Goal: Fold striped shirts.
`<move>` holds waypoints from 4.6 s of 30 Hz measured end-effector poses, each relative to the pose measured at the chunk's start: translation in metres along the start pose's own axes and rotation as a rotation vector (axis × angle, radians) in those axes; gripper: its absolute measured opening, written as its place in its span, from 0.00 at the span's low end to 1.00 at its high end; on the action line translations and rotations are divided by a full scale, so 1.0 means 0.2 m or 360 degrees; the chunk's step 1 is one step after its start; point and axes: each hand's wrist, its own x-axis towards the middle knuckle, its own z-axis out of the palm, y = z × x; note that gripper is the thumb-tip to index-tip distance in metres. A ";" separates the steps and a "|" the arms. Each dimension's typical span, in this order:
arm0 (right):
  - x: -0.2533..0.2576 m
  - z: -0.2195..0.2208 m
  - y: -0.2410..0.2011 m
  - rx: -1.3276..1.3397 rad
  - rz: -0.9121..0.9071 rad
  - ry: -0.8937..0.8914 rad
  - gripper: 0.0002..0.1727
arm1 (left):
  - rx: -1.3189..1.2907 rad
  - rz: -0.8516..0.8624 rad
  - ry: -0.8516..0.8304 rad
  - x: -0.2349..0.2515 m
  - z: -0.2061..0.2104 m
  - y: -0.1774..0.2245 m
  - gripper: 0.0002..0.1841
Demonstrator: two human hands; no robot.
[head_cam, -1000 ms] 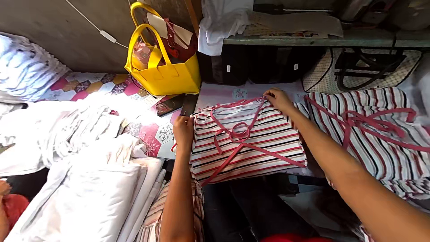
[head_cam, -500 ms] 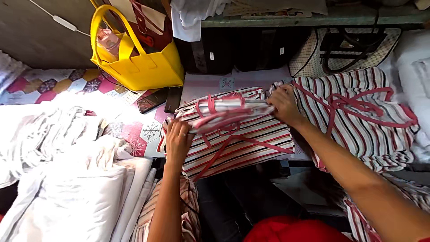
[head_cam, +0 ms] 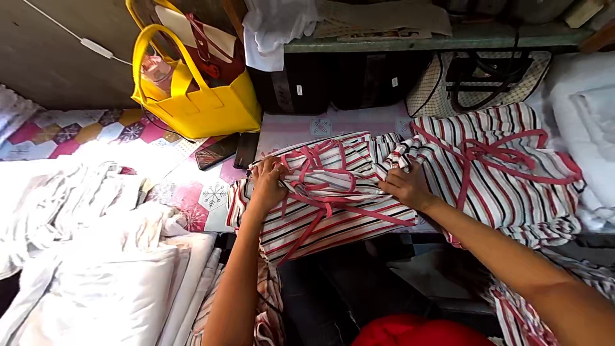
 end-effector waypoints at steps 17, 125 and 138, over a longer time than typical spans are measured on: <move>0.77 -0.07 -0.03 0.0902 0.0548 -0.0619 0.13 | -0.0225 0.0306 0.0263 -0.16 0.11 0.41 0.16; 0.96 0.15 -0.16 0.1427 0.1476 -0.1755 0.25 | -0.0891 -0.0528 0.0790 -0.03 0.44 0.44 0.05; 1.01 0.06 -0.12 0.1224 0.1212 -0.1787 0.27 | -0.1006 -0.0574 0.0741 -0.04 0.43 0.46 0.07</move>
